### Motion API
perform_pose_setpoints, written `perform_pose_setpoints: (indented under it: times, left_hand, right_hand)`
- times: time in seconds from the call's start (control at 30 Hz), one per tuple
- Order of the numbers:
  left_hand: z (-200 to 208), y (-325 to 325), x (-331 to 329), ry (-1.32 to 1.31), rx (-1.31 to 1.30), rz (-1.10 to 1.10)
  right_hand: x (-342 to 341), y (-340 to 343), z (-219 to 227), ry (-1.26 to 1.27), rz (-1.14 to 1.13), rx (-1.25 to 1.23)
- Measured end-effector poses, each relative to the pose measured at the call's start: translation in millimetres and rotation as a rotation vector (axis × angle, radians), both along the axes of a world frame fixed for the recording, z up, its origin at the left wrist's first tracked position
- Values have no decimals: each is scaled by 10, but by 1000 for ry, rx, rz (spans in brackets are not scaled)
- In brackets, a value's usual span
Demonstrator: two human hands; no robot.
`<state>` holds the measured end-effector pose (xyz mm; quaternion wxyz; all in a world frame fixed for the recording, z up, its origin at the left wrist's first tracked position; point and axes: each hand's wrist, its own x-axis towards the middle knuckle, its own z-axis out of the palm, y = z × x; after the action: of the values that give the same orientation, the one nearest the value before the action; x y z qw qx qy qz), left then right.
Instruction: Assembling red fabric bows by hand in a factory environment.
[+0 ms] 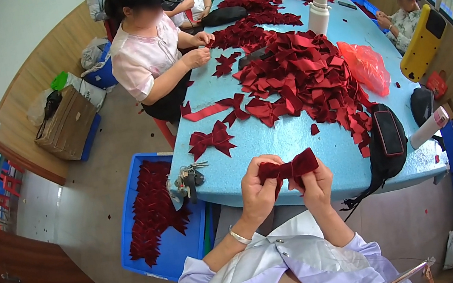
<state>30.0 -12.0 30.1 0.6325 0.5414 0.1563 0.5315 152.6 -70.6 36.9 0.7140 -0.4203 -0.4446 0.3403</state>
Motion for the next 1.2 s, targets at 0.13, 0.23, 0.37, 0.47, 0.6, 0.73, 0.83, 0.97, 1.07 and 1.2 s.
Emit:
perform_pose_setpoints:
  times: [0.13, 0.23, 0.37, 0.47, 0.6, 0.73, 0.83, 0.97, 1.07, 1.2]
  left_hand:
    - [-16, -12, 17, -64, -107, -43]
    - [-6, -27, 18, -71, -107, -43]
    - [-20, -2, 29, -21, -50, 7]
    - [-27, -9, 28, 25, -6, 50]
    - [-32, -55, 24, 63, 21, 88]
    - [-57, -43, 23, 79, 59, 92]
    - [-68, -16, 8, 102, 139, 96]
    - [-52, 0, -10, 91, 98, 61]
    - [-90, -49, -15, 64, 16, 22]
    - [-30, -74, -38, 134, 29, 20]
  right_hand:
    - [5, 39, 48, -145, -65, 21]
    - [1, 52, 41, -211, -116, 11]
    - [8, 41, 29, 95, 1, -49]
    - [-13, 67, -15, -158, -83, 26]
    - [19, 26, -1, -227, -137, -12]
    - [39, 28, 56, -167, -75, -31]
    - [77, 18, 53, -220, -54, -45]
    - [-2, 20, 39, 30, -14, -73]
    - [-8, -3, -25, 161, 3, -85]
    - [28, -15, -148, 127, 32, -68]
